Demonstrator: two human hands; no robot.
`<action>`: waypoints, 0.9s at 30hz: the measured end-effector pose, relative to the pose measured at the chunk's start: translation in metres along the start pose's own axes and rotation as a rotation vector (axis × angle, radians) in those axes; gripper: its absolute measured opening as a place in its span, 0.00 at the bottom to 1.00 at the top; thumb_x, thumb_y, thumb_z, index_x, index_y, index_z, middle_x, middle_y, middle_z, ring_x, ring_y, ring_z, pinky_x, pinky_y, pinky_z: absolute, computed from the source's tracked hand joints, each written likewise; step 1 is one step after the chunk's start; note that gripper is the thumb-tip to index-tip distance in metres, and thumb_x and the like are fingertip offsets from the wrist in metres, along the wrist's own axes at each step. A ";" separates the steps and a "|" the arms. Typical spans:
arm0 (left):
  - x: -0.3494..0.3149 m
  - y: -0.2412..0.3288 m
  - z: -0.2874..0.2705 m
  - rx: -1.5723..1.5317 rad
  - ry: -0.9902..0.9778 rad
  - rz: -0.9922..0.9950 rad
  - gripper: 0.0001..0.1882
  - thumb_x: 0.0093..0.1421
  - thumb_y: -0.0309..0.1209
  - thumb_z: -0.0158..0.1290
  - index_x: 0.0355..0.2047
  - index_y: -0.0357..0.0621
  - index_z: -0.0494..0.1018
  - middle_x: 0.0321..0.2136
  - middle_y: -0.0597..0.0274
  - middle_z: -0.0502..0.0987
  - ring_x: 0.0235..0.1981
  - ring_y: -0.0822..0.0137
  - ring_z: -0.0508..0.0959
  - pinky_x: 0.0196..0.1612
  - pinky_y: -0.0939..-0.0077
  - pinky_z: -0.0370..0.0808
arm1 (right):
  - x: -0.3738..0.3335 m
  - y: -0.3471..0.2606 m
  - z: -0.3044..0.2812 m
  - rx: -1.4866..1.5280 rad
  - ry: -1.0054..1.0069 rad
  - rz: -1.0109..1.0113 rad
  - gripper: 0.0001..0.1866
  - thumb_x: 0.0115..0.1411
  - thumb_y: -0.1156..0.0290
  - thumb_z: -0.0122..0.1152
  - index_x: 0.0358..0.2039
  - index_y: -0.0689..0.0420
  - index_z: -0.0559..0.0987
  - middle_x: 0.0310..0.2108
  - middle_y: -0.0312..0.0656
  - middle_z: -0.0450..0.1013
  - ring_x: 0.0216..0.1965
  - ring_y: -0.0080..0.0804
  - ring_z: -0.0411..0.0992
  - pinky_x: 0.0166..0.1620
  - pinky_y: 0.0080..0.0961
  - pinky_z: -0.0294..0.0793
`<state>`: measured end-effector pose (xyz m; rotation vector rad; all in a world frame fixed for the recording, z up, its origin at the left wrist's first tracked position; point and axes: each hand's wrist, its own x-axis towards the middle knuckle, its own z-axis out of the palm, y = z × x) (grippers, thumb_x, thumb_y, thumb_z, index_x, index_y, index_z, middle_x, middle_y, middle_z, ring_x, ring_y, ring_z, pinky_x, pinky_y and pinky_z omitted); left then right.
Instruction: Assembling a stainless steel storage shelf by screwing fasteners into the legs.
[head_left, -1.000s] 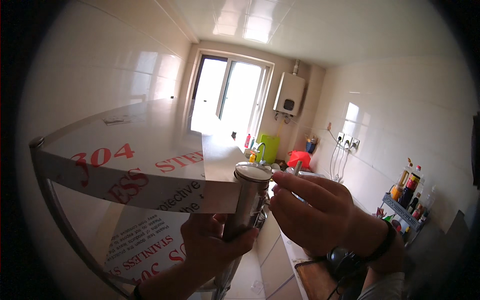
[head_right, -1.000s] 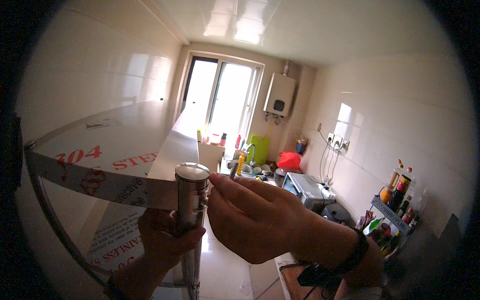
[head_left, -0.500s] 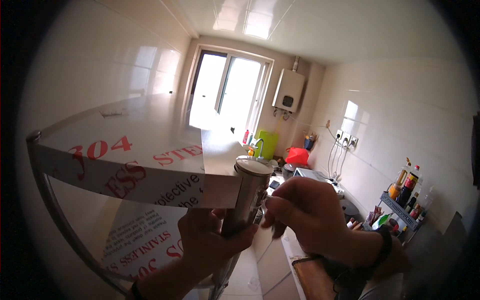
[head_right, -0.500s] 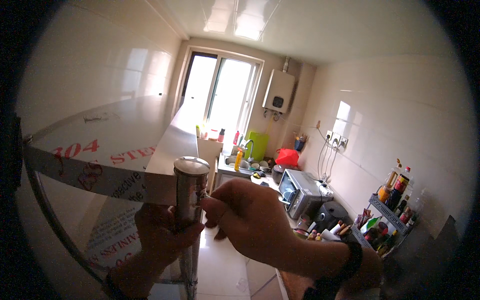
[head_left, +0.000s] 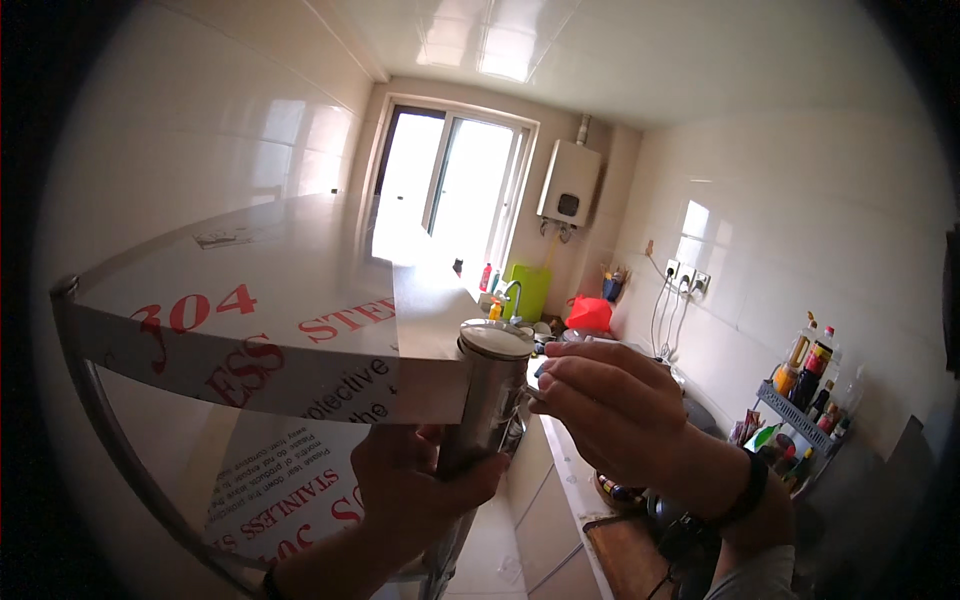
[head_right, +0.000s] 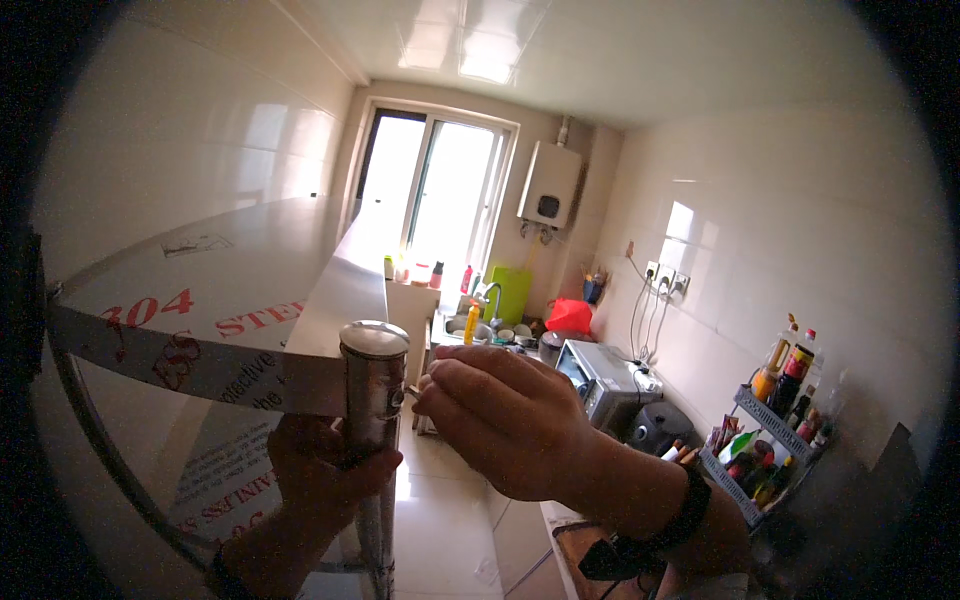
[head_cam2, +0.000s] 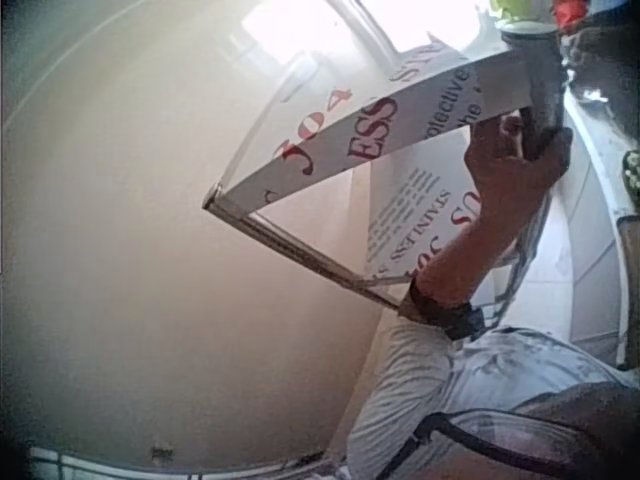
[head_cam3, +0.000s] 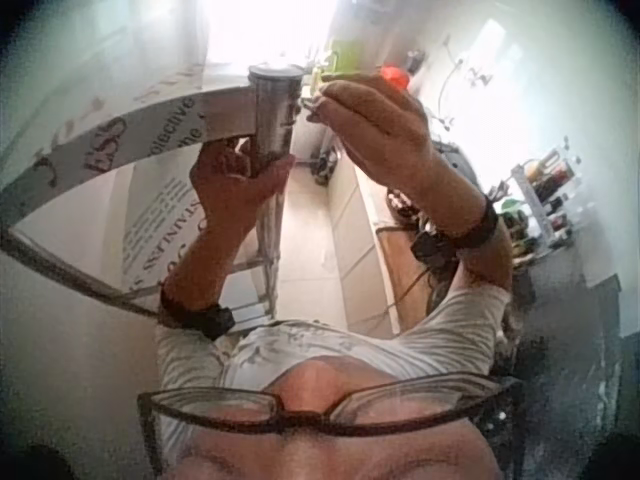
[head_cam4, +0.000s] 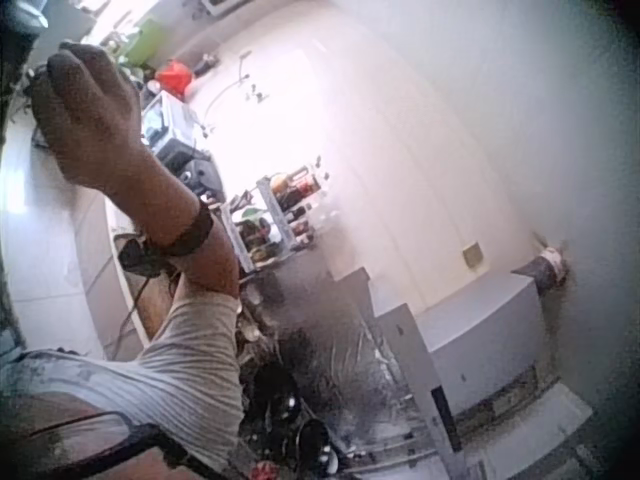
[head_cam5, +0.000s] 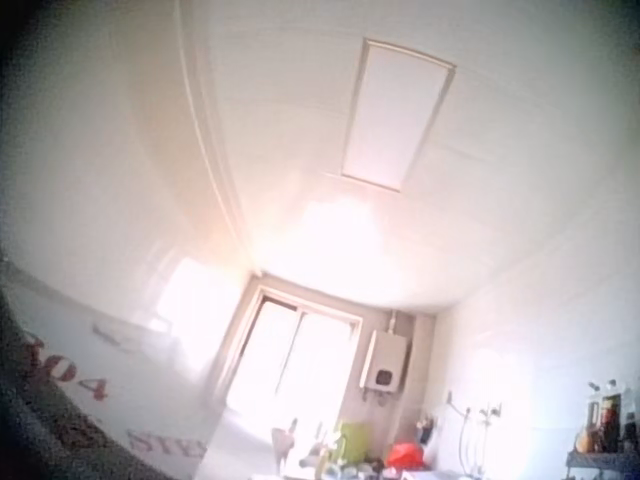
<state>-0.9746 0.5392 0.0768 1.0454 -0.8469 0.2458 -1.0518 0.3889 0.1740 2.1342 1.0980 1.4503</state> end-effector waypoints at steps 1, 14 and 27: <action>0.001 -0.001 0.000 -0.002 0.002 0.001 0.16 0.37 0.20 0.62 0.25 0.32 0.67 0.31 0.53 0.73 0.36 0.64 0.74 0.37 0.72 0.75 | -0.001 0.000 0.000 -0.004 -0.004 -0.012 0.09 0.44 0.75 0.58 0.26 0.67 0.74 0.28 0.48 0.70 0.32 0.37 0.72 0.34 0.25 0.76; 0.002 0.008 -0.001 0.047 -0.048 -0.137 0.24 0.38 0.20 0.62 0.37 0.28 0.67 0.34 0.51 0.72 0.35 0.65 0.75 0.40 0.72 0.74 | 0.018 0.003 -0.013 -0.139 -0.099 -0.182 0.07 0.41 0.75 0.59 0.23 0.65 0.75 0.28 0.46 0.69 0.34 0.36 0.72 0.37 0.24 0.76; 0.002 -0.014 -0.002 0.096 0.046 0.147 0.22 0.36 0.27 0.64 0.32 0.30 0.70 0.26 0.56 0.75 0.27 0.69 0.76 0.33 0.77 0.76 | 0.023 0.001 -0.013 -0.227 -0.202 -0.237 0.06 0.44 0.75 0.62 0.25 0.61 0.76 0.24 0.41 0.72 0.31 0.32 0.73 0.32 0.22 0.76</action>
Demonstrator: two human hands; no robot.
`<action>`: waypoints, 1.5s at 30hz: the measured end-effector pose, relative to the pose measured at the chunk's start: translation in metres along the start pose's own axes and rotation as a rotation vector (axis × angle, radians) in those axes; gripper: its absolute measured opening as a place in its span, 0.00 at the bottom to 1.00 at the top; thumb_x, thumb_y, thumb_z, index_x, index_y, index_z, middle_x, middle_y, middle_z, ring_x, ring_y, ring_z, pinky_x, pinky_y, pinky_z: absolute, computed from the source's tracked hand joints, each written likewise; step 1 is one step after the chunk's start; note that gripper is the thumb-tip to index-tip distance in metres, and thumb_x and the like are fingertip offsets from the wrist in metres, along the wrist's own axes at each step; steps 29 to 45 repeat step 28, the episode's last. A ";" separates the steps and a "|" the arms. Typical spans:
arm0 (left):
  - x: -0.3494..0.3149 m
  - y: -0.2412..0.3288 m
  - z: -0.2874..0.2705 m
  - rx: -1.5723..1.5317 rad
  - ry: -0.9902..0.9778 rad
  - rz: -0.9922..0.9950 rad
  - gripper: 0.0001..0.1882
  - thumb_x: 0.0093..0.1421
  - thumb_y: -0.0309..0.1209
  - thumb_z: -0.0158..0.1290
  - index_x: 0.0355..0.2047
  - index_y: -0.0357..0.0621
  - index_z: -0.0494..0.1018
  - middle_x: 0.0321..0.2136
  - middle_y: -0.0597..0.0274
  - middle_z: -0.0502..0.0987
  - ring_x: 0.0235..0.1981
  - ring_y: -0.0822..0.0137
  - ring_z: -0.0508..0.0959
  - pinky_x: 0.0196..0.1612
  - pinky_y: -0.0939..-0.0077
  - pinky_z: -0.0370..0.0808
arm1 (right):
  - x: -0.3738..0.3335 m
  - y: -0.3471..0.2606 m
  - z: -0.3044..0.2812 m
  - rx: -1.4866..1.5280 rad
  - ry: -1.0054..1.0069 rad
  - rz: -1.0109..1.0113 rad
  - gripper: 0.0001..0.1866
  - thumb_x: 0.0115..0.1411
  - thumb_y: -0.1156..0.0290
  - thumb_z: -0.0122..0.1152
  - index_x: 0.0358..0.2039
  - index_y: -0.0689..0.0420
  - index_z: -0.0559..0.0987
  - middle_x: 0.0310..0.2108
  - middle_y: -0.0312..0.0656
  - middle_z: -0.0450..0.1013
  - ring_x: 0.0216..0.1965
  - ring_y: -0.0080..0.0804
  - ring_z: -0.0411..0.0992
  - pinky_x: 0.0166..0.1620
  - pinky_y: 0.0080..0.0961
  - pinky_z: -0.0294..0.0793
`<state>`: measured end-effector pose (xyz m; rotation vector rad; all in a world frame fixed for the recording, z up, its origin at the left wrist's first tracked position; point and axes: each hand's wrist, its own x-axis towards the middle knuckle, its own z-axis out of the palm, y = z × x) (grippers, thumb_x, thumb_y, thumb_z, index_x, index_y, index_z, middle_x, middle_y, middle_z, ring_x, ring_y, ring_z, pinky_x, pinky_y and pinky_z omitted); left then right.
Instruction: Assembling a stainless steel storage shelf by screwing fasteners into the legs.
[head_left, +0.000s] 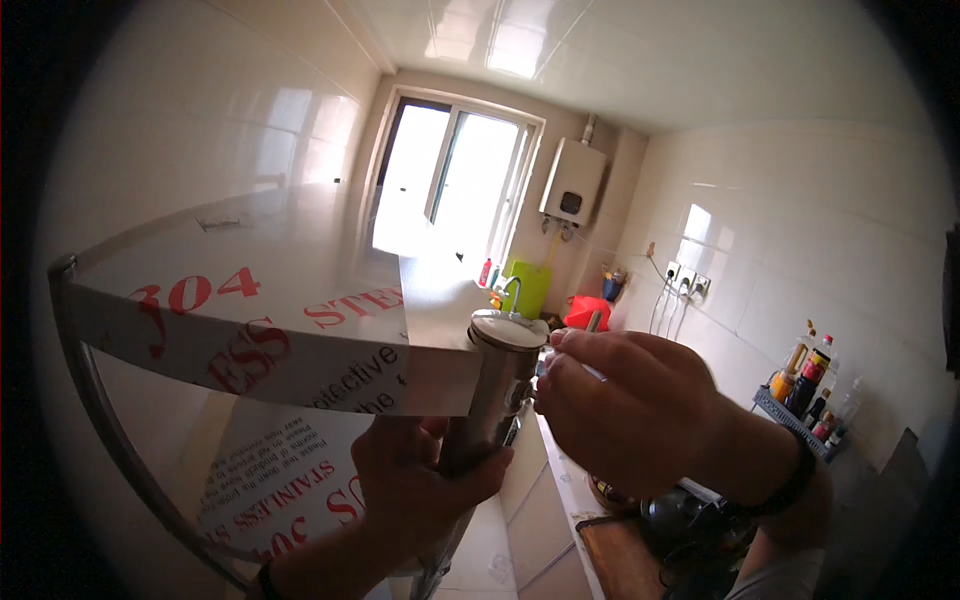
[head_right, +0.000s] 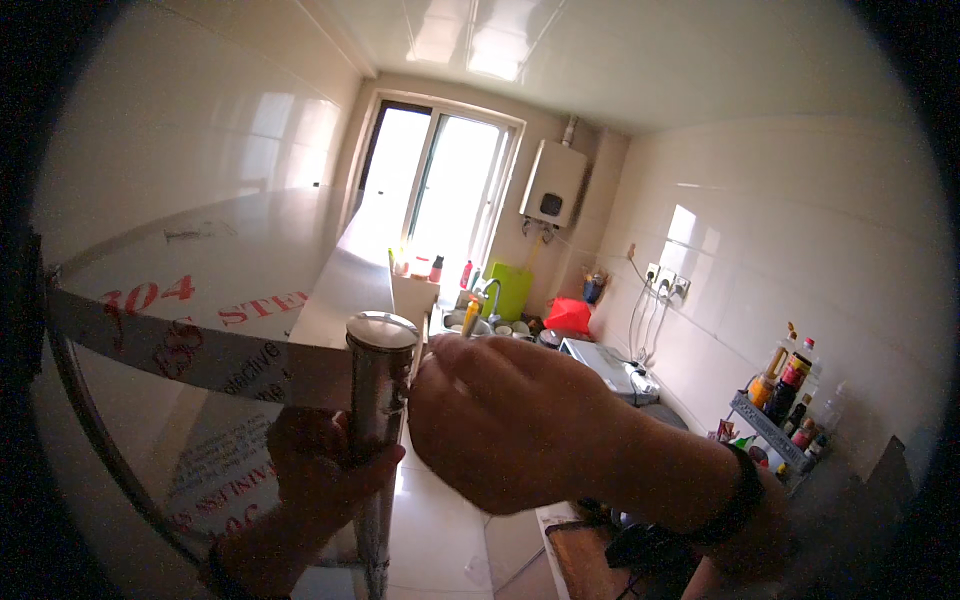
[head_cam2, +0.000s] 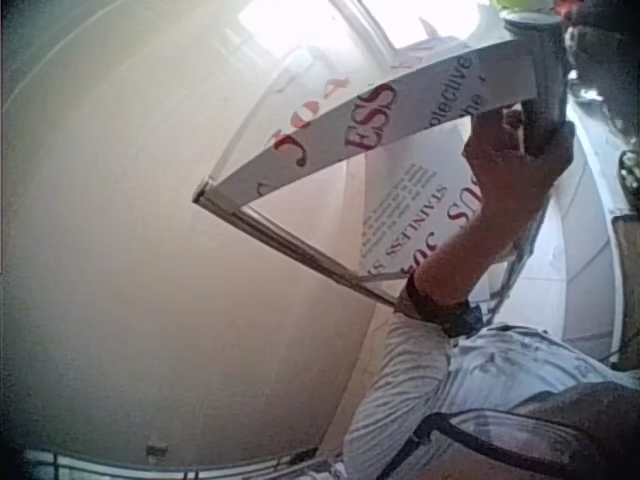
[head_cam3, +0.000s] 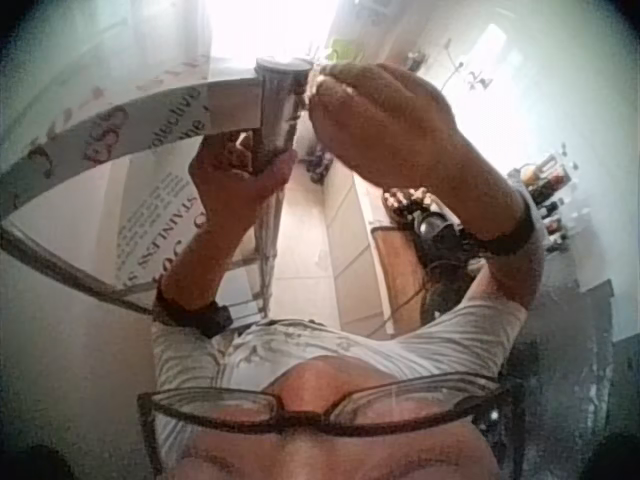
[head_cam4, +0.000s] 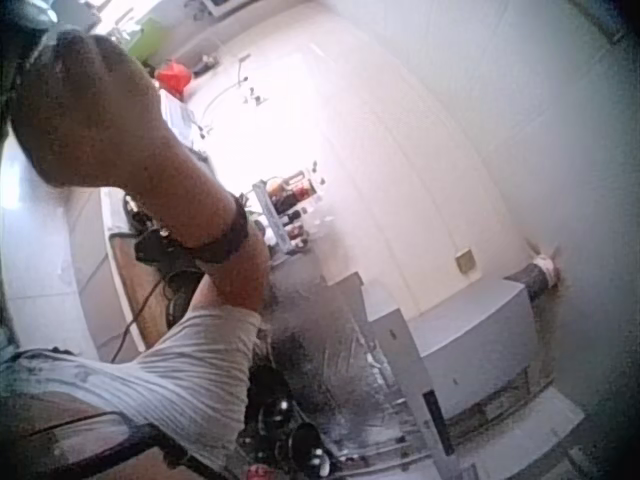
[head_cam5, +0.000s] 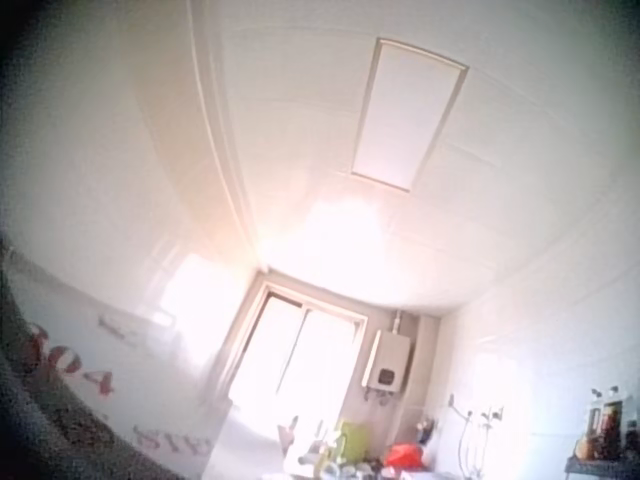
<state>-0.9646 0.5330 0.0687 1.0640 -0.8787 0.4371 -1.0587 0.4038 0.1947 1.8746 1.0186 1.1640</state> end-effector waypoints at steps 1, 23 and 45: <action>0.000 0.000 0.001 -0.003 0.000 -0.002 0.22 0.36 0.27 0.64 0.32 0.30 0.70 0.26 0.56 0.75 0.27 0.69 0.76 0.33 0.77 0.76 | -0.002 -0.004 0.001 0.125 -0.005 0.129 0.06 0.45 0.75 0.62 0.25 0.61 0.75 0.23 0.42 0.72 0.30 0.32 0.73 0.30 0.23 0.76; 0.048 -0.040 -0.058 1.303 -0.272 0.681 0.14 0.59 0.36 0.41 0.42 0.43 0.63 0.41 0.54 0.66 0.43 0.60 0.69 0.48 0.65 0.65 | -0.026 -0.004 0.015 0.333 0.202 0.267 0.14 0.42 0.76 0.62 0.31 0.65 0.72 0.27 0.45 0.69 0.30 0.34 0.71 0.29 0.23 0.75; -0.011 -0.140 -0.121 0.410 -0.511 0.155 0.20 0.58 0.40 0.43 0.48 0.46 0.60 0.50 0.53 0.61 0.50 0.61 0.65 0.52 0.64 0.62 | -0.018 -0.006 0.018 0.284 0.252 0.156 0.09 0.41 0.77 0.61 0.25 0.66 0.73 0.26 0.46 0.68 0.30 0.35 0.71 0.32 0.23 0.76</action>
